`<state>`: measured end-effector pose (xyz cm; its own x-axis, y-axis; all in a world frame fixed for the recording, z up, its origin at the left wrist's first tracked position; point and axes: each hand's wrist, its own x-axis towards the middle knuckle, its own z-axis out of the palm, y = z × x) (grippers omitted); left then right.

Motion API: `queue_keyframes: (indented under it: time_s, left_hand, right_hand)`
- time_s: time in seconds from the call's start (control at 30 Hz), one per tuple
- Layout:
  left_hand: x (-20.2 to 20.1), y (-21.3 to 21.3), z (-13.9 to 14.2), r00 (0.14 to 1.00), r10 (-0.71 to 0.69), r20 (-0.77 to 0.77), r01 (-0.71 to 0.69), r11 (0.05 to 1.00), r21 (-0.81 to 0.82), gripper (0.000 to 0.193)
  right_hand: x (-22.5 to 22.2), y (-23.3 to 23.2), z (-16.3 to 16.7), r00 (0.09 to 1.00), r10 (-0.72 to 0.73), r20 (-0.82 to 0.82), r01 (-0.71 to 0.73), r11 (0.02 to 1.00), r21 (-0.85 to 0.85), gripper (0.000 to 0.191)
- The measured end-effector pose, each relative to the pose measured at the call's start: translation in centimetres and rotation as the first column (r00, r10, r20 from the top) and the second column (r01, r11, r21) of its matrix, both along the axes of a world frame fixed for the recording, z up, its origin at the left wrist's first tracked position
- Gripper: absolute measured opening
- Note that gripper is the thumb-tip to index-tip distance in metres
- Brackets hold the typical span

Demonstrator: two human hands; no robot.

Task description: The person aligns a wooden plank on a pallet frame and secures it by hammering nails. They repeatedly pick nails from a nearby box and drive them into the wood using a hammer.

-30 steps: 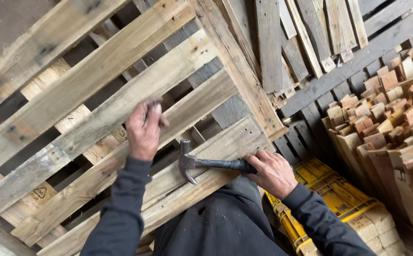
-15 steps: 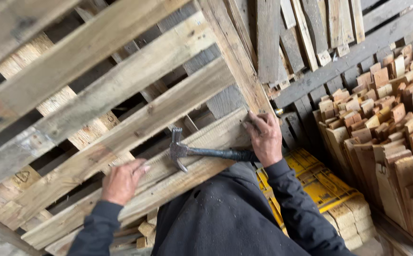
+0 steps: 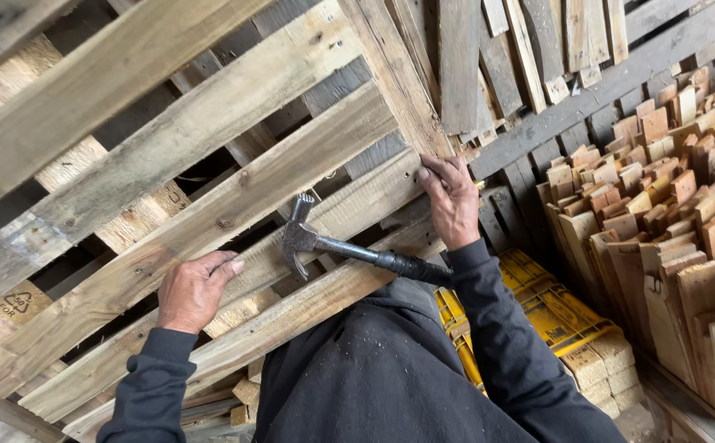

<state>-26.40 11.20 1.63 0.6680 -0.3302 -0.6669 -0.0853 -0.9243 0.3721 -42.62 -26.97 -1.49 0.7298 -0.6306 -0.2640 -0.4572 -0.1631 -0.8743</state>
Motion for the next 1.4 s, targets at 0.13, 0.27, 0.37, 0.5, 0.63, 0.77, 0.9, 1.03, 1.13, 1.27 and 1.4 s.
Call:
queue_keyframes:
  time_s: [0.13, 0.27, 0.37, 0.5, 0.63, 0.77, 0.9, 1.03, 1.13, 1.27, 1.4]
  left_hand:
    - [-1.9, -1.2, 1.0, 0.998, -0.009, 0.061, 0.002, 0.995, 0.101, 0.044]
    - [-4.6, -2.8, 1.2, 0.968, -0.214, 0.131, 0.207, 0.976, 0.061, 0.078]
    - [-5.4, -3.1, 1.0, 0.937, -0.295, 0.189, 0.28, 0.955, 0.1, 0.1]
    - [-5.7, -2.9, 0.5, 0.934, -0.275, 0.229, 0.268, 0.962, 0.062, 0.096]
    - [-6.2, -2.9, 0.2, 0.95, -0.23, 0.209, 0.222, 0.973, 0.061, 0.096]
    - [-6.3, -2.9, 0.3, 0.959, -0.21, 0.189, 0.199, 0.977, 0.076, 0.098]
    - [-6.1, -3.1, 0.2, 0.962, -0.203, 0.181, 0.187, 0.977, 0.102, 0.097]
    - [-6.2, -3.1, 0.3, 0.957, -0.206, 0.203, 0.183, 0.975, 0.129, 0.096]
    - [-5.5, -2.4, 1.0, 0.978, -0.208, -0.019, 0.208, 0.956, 0.207, 0.095]
    - [-2.1, -1.2, 2.2, 0.945, 0.02, 0.326, 0.083, 0.951, -0.297, 0.07]
    - [2.2, -2.1, 1.8, 0.93, -0.134, 0.342, 0.132, 0.991, 0.03, 0.086]
  right_hand:
    - [-0.4, 0.1, -0.3, 0.999, 0.034, -0.006, -0.034, 0.999, -0.028, 0.03]
    - [-0.3, -0.1, -0.1, 1.0, 0.02, 0.008, -0.02, 1.0, 0.021, 0.03]
    - [0.1, -0.4, 0.0, 0.999, 0.03, 0.014, -0.03, 0.999, 0.019, 0.029]
    - [0.5, -0.8, -0.1, 0.999, 0.032, -0.025, -0.031, 0.999, 0.015, 0.028]
    - [0.6, -0.8, -0.3, 0.999, 0.019, 0.044, -0.022, 0.997, 0.07, 0.026]
    - [0.7, -0.6, -0.8, 0.998, 0.014, 0.062, -0.016, 0.999, 0.031, 0.025]
    - [0.9, -0.3, -1.3, 0.998, -0.019, 0.052, 0.016, 0.998, 0.053, 0.024]
    - [0.7, -0.2, -0.9, 0.999, 0.019, 0.041, -0.019, 1.0, -0.004, 0.025]
    - [1.0, -0.7, 0.2, 0.999, 0.049, 0.015, -0.048, 0.998, -0.044, 0.031]
    - [3.7, -1.4, 1.2, 0.991, 0.104, 0.079, -0.087, 0.978, -0.191, 0.043]
    - [8.0, -1.0, 0.4, 0.993, 0.114, -0.004, -0.11, 0.946, -0.304, 0.043]
